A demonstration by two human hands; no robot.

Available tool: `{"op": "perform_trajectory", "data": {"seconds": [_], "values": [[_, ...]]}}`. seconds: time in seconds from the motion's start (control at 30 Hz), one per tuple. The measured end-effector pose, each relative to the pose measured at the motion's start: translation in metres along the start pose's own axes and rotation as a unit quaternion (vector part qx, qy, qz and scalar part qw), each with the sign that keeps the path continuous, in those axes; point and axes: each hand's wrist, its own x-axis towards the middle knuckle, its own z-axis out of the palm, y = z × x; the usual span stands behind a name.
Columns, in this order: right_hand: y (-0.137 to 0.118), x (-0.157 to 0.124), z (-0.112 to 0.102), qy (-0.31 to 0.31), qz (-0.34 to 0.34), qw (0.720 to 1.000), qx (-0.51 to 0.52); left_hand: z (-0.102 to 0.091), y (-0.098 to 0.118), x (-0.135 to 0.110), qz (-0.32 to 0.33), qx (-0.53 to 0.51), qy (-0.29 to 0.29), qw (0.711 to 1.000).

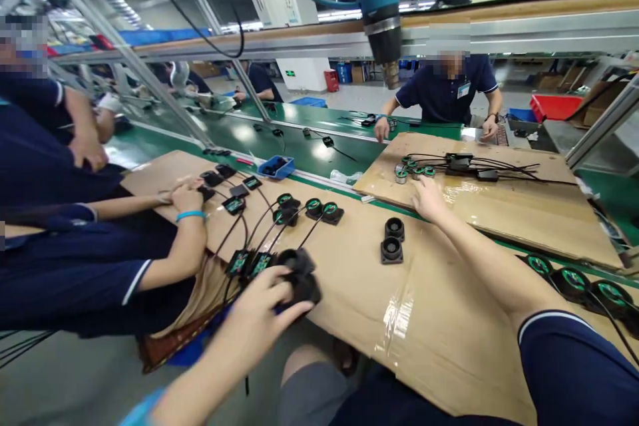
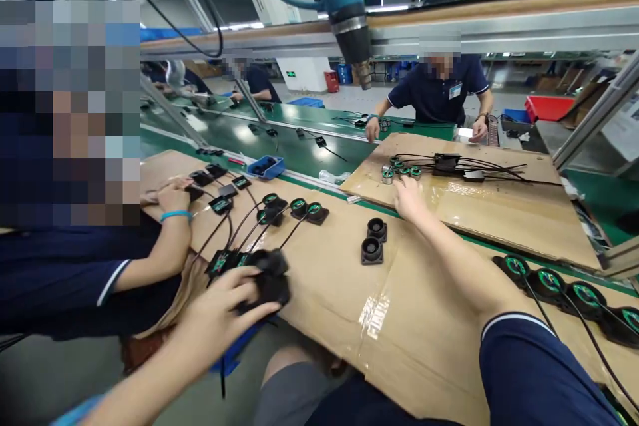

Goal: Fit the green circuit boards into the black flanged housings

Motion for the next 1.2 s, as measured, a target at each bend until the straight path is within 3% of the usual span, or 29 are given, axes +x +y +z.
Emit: {"op": "perform_trajectory", "data": {"seconds": [0.13, 0.23, 0.3, 0.43, 0.63, 0.73, 0.83, 0.93, 1.03, 1.1, 1.2], "values": [[0.020, 0.072, 0.013, -0.008, -0.007, 0.997, -0.078, 0.119, 0.024, 0.075, -0.039, -0.072, 0.063, 0.995], [0.015, 0.109, 0.028, -0.058, -0.041, 0.991, -0.112, 0.172, 0.036, 0.089, -0.067, -0.088, 0.109, 0.988], [0.011, 0.122, 0.038, -0.083, -0.059, 0.989, -0.111, 0.185, 0.042, 0.087, -0.069, -0.091, 0.147, 0.982], [0.013, 0.129, 0.046, -0.093, -0.082, 0.986, -0.108, 0.187, 0.047, 0.081, -0.050, -0.117, 0.177, 0.976], [0.020, 0.117, 0.019, -0.145, -0.069, 0.977, -0.137, 0.191, 0.042, 0.080, -0.051, -0.185, 0.215, 0.958], [0.020, 0.095, -0.012, -0.108, -0.065, 0.988, -0.086, 0.198, 0.038, 0.079, -0.071, -0.211, 0.191, 0.956], [0.018, 0.051, -0.058, -0.020, -0.038, 0.999, -0.003, 0.202, 0.034, 0.079, -0.103, -0.236, 0.156, 0.954], [0.014, -0.019, -0.114, 0.077, 0.017, 0.995, 0.068, 0.199, 0.033, 0.075, -0.131, -0.249, 0.136, 0.950], [0.006, -0.099, -0.154, 0.124, 0.040, 0.988, 0.085, 0.188, 0.039, 0.063, -0.129, -0.266, 0.104, 0.950], [-0.008, -0.146, -0.158, 0.079, 0.036, 0.993, 0.085, 0.181, 0.049, 0.051, -0.134, -0.284, 0.081, 0.946], [-0.048, -0.194, -0.126, -0.105, 0.023, 0.992, 0.065, 0.174, 0.069, 0.033, -0.148, -0.327, 0.043, 0.932]]}}
